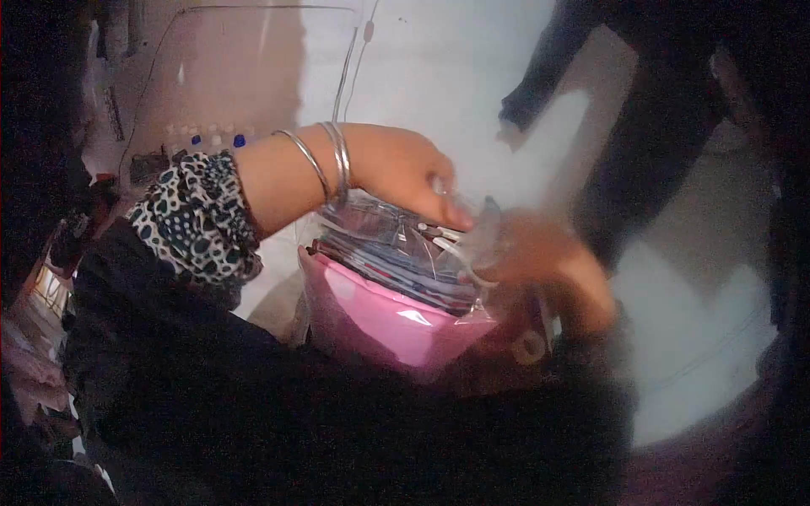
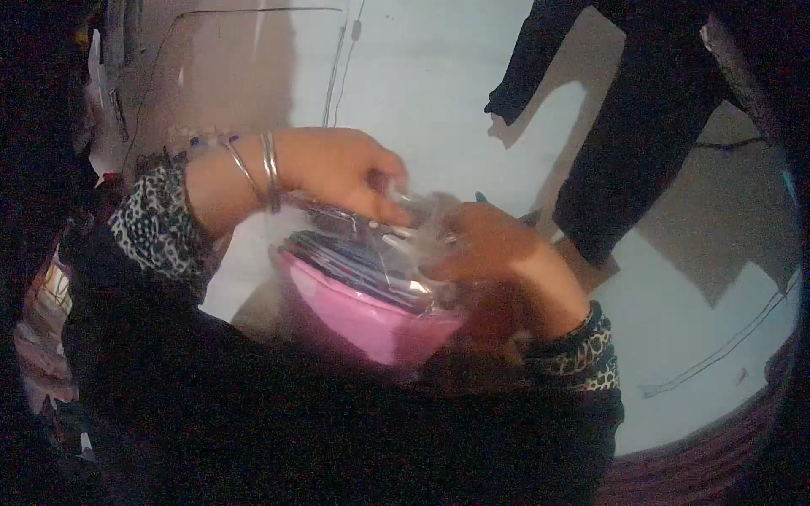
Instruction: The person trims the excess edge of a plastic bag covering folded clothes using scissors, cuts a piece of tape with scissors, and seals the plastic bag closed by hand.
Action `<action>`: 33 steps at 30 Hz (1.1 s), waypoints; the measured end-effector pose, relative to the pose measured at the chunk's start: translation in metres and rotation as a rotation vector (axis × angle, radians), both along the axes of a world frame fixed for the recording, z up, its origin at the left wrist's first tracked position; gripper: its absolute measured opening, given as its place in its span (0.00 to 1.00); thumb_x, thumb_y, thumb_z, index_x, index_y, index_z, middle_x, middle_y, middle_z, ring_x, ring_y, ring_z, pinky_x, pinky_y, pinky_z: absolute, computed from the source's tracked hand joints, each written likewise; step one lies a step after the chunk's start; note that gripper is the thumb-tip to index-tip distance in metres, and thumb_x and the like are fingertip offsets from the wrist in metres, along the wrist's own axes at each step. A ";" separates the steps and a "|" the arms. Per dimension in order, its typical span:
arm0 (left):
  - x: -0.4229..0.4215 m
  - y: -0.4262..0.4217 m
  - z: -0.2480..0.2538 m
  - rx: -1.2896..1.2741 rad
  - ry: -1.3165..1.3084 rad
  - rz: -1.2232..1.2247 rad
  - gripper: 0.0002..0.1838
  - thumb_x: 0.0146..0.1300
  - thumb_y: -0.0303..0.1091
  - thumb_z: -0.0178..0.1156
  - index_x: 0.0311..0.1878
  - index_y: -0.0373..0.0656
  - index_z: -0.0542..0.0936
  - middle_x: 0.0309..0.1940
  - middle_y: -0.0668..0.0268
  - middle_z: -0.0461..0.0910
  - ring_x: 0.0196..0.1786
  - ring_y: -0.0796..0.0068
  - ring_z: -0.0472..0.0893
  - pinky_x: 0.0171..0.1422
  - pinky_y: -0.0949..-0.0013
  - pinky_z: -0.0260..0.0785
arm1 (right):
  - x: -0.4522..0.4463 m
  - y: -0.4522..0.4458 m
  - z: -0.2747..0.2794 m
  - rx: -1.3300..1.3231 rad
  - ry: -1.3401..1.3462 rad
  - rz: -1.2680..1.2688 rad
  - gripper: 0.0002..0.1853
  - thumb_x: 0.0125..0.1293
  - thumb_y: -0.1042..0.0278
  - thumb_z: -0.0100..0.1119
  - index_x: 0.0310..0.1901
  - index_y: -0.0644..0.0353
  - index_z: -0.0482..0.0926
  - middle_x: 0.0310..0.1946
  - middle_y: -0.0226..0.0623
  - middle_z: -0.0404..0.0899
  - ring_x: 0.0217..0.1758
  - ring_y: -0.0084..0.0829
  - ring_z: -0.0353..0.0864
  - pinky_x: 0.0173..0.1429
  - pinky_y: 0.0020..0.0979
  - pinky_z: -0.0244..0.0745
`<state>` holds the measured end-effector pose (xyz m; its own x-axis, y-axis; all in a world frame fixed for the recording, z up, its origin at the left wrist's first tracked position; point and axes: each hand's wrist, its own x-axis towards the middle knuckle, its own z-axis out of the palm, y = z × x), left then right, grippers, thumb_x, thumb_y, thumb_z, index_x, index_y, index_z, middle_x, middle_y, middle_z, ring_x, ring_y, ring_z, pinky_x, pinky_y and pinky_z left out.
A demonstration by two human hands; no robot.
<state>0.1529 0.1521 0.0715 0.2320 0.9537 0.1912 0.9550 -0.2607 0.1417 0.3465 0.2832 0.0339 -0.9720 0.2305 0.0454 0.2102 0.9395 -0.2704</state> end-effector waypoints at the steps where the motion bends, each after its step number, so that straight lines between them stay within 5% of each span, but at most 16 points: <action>1: -0.001 0.000 0.003 -0.138 0.007 0.067 0.23 0.57 0.56 0.62 0.43 0.44 0.81 0.34 0.58 0.83 0.37 0.62 0.82 0.41 0.62 0.73 | 0.007 -0.001 -0.002 0.015 0.006 -0.008 0.28 0.45 0.49 0.69 0.43 0.64 0.82 0.32 0.49 0.84 0.37 0.43 0.84 0.45 0.38 0.76; 6: -0.017 0.017 -0.006 -0.245 0.029 -0.070 0.22 0.59 0.55 0.61 0.36 0.42 0.83 0.32 0.56 0.83 0.33 0.62 0.82 0.40 0.62 0.72 | 0.037 -0.007 -0.002 -0.060 -0.039 -0.169 0.26 0.45 0.50 0.68 0.41 0.64 0.84 0.31 0.48 0.85 0.33 0.41 0.85 0.42 0.37 0.77; 9: -0.007 0.014 0.000 -0.048 0.104 -0.054 0.18 0.63 0.50 0.57 0.34 0.43 0.80 0.28 0.56 0.82 0.31 0.56 0.81 0.37 0.57 0.72 | 0.034 -0.001 0.011 -0.197 -0.102 -0.201 0.27 0.46 0.53 0.69 0.45 0.63 0.83 0.34 0.46 0.85 0.35 0.36 0.84 0.43 0.36 0.76; 11: -0.004 0.009 0.002 0.303 0.354 -0.161 0.14 0.65 0.45 0.54 0.32 0.44 0.77 0.25 0.57 0.79 0.31 0.52 0.80 0.36 0.52 0.71 | 0.030 0.006 0.021 -0.239 -0.112 -0.137 0.25 0.47 0.58 0.68 0.48 0.60 0.82 0.38 0.44 0.84 0.39 0.34 0.83 0.46 0.36 0.76; 17: -0.002 0.008 0.007 0.342 0.532 -0.211 0.12 0.65 0.45 0.53 0.32 0.47 0.73 0.24 0.63 0.77 0.31 0.56 0.80 0.34 0.54 0.72 | 0.022 0.014 0.019 -0.253 -0.072 -0.057 0.24 0.48 0.58 0.67 0.47 0.61 0.82 0.38 0.41 0.84 0.40 0.29 0.81 0.47 0.34 0.74; 25: -0.003 0.008 0.010 0.395 0.530 -0.253 0.11 0.64 0.44 0.53 0.32 0.48 0.73 0.23 0.63 0.77 0.29 0.56 0.80 0.32 0.54 0.71 | 0.019 -0.003 0.036 -0.077 -0.163 -0.168 0.25 0.48 0.56 0.68 0.46 0.64 0.82 0.34 0.41 0.84 0.36 0.28 0.80 0.44 0.32 0.74; 28: -0.002 0.010 0.009 0.436 0.521 -0.291 0.10 0.63 0.43 0.55 0.33 0.48 0.73 0.23 0.64 0.76 0.29 0.57 0.79 0.32 0.56 0.71 | 0.020 -0.020 0.045 -0.217 -0.071 -0.218 0.26 0.47 0.56 0.69 0.47 0.63 0.82 0.36 0.42 0.84 0.38 0.29 0.80 0.46 0.32 0.73; 31: -0.001 0.010 0.012 0.481 0.459 -0.340 0.08 0.61 0.42 0.57 0.32 0.49 0.73 0.23 0.64 0.75 0.29 0.57 0.79 0.31 0.56 0.71 | 0.006 -0.016 0.043 -0.082 -0.092 -0.093 0.28 0.47 0.55 0.70 0.49 0.63 0.81 0.40 0.43 0.83 0.41 0.32 0.81 0.50 0.33 0.73; 33: -0.001 0.010 0.012 0.472 0.411 -0.364 0.07 0.60 0.41 0.57 0.32 0.50 0.73 0.23 0.64 0.75 0.28 0.57 0.79 0.31 0.56 0.70 | -0.003 -0.010 0.042 -0.238 -0.136 -0.053 0.29 0.48 0.55 0.70 0.51 0.61 0.80 0.43 0.44 0.83 0.45 0.35 0.81 0.53 0.34 0.72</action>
<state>0.1515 0.1618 0.0835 0.6610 0.6394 0.3927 0.7477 -0.5173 -0.4163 0.3436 0.2729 0.0757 -0.9517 0.2698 -0.1462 0.3069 0.8396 -0.4481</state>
